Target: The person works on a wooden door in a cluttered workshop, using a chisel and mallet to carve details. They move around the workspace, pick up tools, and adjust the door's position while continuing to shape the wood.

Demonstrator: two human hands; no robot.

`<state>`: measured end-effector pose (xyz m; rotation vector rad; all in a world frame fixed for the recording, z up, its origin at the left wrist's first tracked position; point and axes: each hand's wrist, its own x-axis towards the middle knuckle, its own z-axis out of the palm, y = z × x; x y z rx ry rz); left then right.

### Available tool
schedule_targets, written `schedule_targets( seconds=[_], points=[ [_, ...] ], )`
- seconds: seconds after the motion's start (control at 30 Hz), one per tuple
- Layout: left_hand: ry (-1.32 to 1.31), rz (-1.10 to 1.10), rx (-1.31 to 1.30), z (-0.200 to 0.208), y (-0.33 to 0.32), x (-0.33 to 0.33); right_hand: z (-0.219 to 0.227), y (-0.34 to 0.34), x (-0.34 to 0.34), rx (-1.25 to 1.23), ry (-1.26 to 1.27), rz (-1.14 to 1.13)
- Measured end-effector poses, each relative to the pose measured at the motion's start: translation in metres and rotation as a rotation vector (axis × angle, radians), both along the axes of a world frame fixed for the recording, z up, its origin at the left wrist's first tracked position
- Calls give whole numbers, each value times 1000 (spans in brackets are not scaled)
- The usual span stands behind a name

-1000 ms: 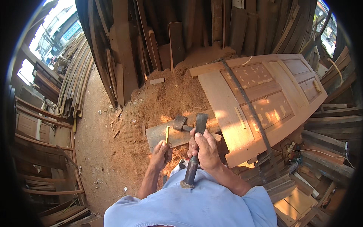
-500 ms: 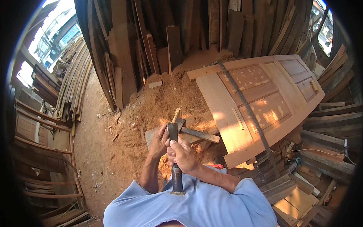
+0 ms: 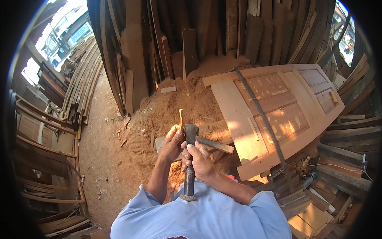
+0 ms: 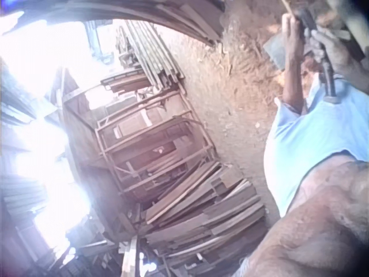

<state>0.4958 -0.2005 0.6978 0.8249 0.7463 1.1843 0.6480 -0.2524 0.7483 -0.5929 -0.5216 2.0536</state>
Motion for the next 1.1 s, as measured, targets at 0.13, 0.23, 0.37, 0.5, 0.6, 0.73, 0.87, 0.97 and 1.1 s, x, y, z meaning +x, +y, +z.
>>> schedule_targets(
  seconds=[0.13,0.23,0.37,0.5,0.6,0.73,0.87,0.97,1.1],
  points=[
    [99,74,-8,42,-3,12,25,1,-9,-3,26,70],
    [543,53,267,30,-12,-5,20,-7,-5,7,-9,65],
    [657,60,310,38,-44,8,24,-13,14,37,-27,-37],
    [890,-168,393,-2,-99,-8,51,-20,53,277,-118,-239],
    [416,-46,-125,-35,-99,-16,33,-18,51,164,-114,-263],
    [253,42,42,-4,-21,4,13,5,18,-45,-10,-90],
    [560,89,356,19,5,5,23,-4,-5,32,9,83],
    [725,94,418,35,-8,11,16,-10,3,24,3,70],
    [749,54,415,24,-34,13,18,-19,14,47,-26,-1]
  ],
)
